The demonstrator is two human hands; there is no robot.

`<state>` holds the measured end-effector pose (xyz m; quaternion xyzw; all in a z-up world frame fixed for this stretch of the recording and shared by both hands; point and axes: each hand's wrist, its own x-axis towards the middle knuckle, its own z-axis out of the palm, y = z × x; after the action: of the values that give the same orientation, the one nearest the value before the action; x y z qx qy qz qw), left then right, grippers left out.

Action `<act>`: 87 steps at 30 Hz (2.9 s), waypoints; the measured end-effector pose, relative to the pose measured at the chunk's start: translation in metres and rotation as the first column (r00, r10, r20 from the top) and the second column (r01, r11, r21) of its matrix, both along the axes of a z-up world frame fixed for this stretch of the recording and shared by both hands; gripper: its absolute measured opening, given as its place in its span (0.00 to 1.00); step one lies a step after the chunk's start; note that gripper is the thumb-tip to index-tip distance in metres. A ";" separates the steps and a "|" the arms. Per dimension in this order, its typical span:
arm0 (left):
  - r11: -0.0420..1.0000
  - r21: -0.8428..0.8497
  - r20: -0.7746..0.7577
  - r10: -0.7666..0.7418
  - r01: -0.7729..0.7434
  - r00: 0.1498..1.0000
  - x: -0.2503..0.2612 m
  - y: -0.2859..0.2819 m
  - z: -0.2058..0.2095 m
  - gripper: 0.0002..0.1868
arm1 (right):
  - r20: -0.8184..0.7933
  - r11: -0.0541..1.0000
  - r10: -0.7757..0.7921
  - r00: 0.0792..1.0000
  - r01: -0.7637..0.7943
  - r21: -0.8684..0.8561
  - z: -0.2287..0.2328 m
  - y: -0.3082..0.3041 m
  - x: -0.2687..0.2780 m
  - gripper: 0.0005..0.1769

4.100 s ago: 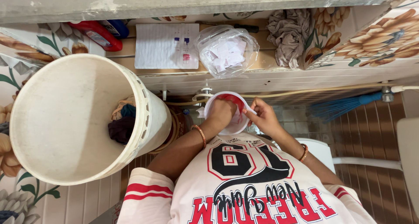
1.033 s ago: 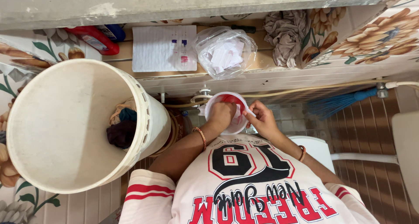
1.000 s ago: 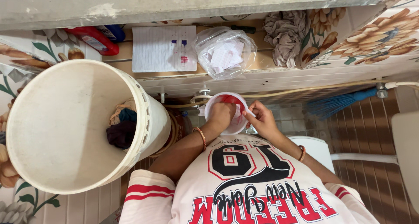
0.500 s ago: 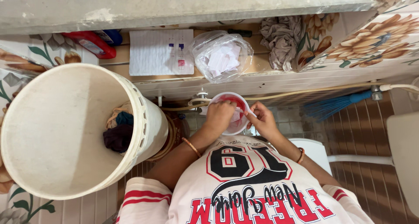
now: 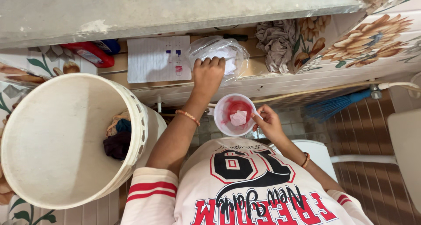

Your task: The person repeatedly picks small folded papers from a plastic bag and places them into a white plastic cup. The person handles the papers one at a time, transferring them from the bag to the cup throughout the clip.

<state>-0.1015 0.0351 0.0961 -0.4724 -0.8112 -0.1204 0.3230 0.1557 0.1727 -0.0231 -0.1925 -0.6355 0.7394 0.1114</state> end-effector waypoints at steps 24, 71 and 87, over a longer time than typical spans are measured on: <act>0.956 0.185 0.300 -0.274 0.226 0.914 0.091 -0.028 0.024 0.07 | -0.042 0.999 -0.033 0.999 0.033 -0.004 0.007 0.001 0.000 0.10; 0.941 -0.270 0.733 0.063 0.204 0.678 0.104 -0.028 -0.087 0.14 | -0.073 0.975 0.141 0.987 -0.126 0.185 0.035 -0.045 -0.003 0.07; 0.961 -0.138 0.706 -0.074 0.239 0.704 0.106 -0.045 -0.066 0.03 | -0.065 0.993 0.088 0.994 -0.082 0.089 0.018 -0.029 -0.007 0.07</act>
<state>0.0045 -0.0097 0.0299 -0.4926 -0.8375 -0.2255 -0.0706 0.1484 0.1442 -0.0056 -0.1345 -0.6700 0.7218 0.1099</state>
